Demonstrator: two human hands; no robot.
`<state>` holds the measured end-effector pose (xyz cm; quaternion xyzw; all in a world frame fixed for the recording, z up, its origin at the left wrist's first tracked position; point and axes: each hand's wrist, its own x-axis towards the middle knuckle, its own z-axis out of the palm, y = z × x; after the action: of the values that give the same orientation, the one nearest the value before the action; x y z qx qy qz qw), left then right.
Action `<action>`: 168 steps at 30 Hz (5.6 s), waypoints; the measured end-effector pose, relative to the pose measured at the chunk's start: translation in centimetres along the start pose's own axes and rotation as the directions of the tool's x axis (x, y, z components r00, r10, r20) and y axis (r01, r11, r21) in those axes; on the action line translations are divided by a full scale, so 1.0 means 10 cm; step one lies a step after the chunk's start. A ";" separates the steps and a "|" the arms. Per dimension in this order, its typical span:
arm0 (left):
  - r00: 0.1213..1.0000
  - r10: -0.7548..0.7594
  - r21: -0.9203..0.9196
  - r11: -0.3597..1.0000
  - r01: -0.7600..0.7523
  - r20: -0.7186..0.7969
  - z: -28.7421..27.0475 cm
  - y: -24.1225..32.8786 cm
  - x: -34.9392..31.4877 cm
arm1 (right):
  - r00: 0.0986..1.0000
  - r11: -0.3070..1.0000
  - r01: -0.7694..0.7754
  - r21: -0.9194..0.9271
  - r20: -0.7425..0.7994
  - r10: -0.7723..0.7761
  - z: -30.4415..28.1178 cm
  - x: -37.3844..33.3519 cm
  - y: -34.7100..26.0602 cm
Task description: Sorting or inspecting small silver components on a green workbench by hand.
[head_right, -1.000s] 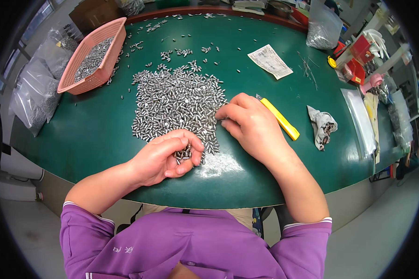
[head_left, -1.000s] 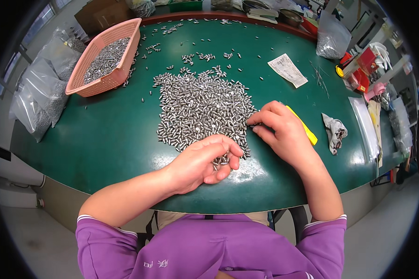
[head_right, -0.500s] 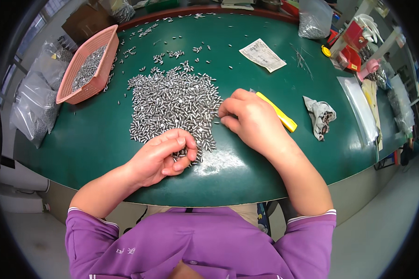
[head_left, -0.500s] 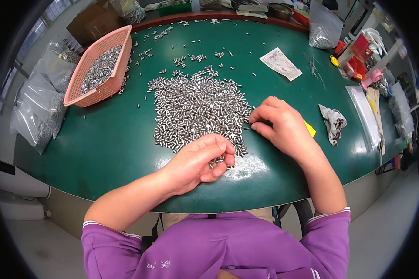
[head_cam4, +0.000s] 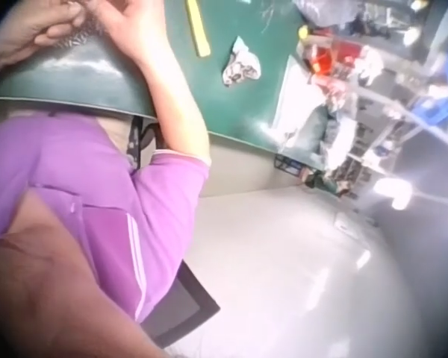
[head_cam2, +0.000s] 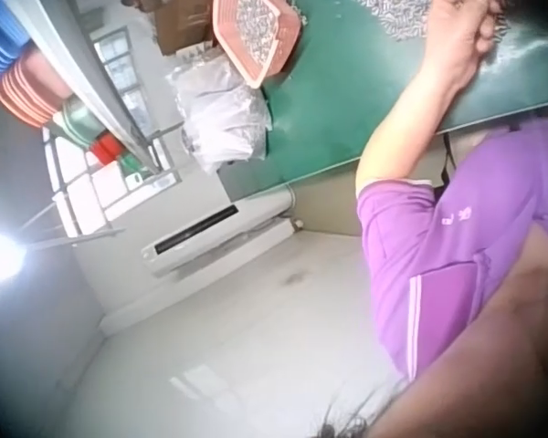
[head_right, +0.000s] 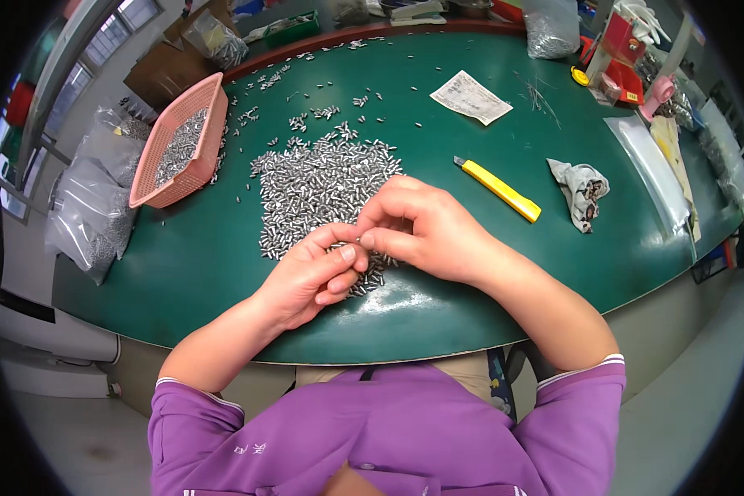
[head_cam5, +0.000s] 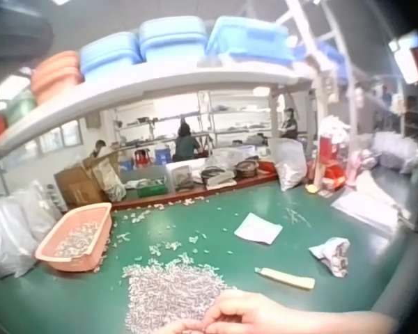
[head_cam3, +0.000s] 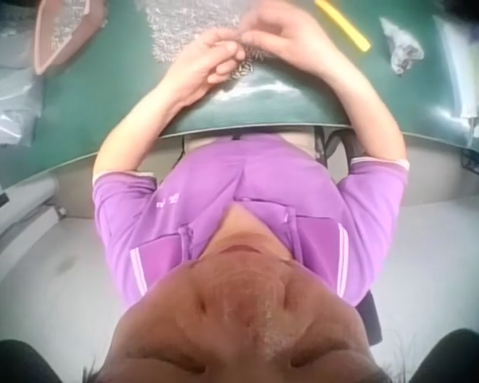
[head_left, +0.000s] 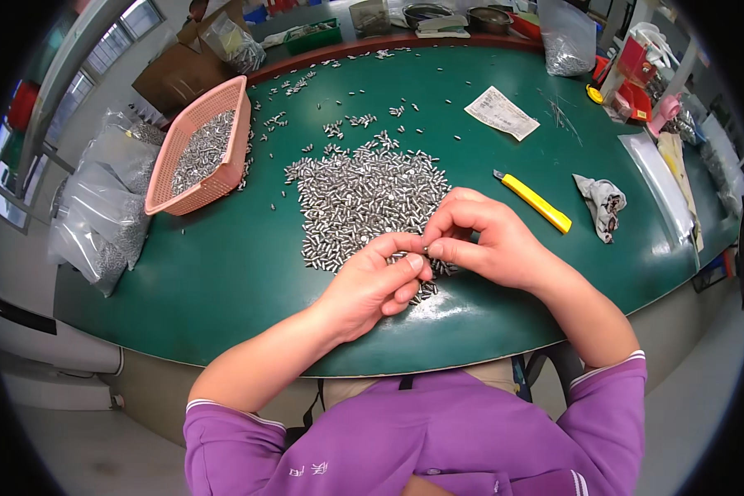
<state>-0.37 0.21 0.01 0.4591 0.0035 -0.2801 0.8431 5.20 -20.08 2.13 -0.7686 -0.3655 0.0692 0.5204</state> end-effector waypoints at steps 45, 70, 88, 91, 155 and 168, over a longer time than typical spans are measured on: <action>0.353 0.836 0.894 0.448 0.003 -0.421 -1.96 2.38 -0.13 | 0.987 0.999 -0.027 0.047 -0.156 0.035 0.00 0.02 0.21; 0.218 0.860 0.850 -0.498 0.172 0.460 -1.27 0.74 -0.02 | 0.906 0.921 0.132 -0.367 -0.333 -0.263 -0.09 0.13 0.47; 0.261 0.884 0.906 -0.417 0.069 0.387 -1.24 0.70 0.01 | 0.922 0.925 0.094 -0.368 -0.319 -0.221 -0.12 0.13 0.48; 0.264 0.884 0.908 -0.415 0.060 0.386 -1.26 0.69 0.02 | 0.921 0.921 0.096 -0.377 -0.317 -0.225 -0.11 0.12 0.46; 0.985 0.138 0.186 0.970 -0.155 0.104 -0.15 0.32 0.30 | 0.996 0.999 0.018 -0.031 -0.082 -0.020 -0.05 0.13 -0.10; 0.983 0.182 0.114 0.977 -0.182 0.014 -0.19 0.33 0.36 | 0.990 0.821 -0.063 -0.568 -0.140 -0.021 -0.38 -0.02 0.00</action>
<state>4.75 1.34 0.55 0.5046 -0.0559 -0.2023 0.8374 6.92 -23.02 3.82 -0.8960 -0.3235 -0.0915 0.2900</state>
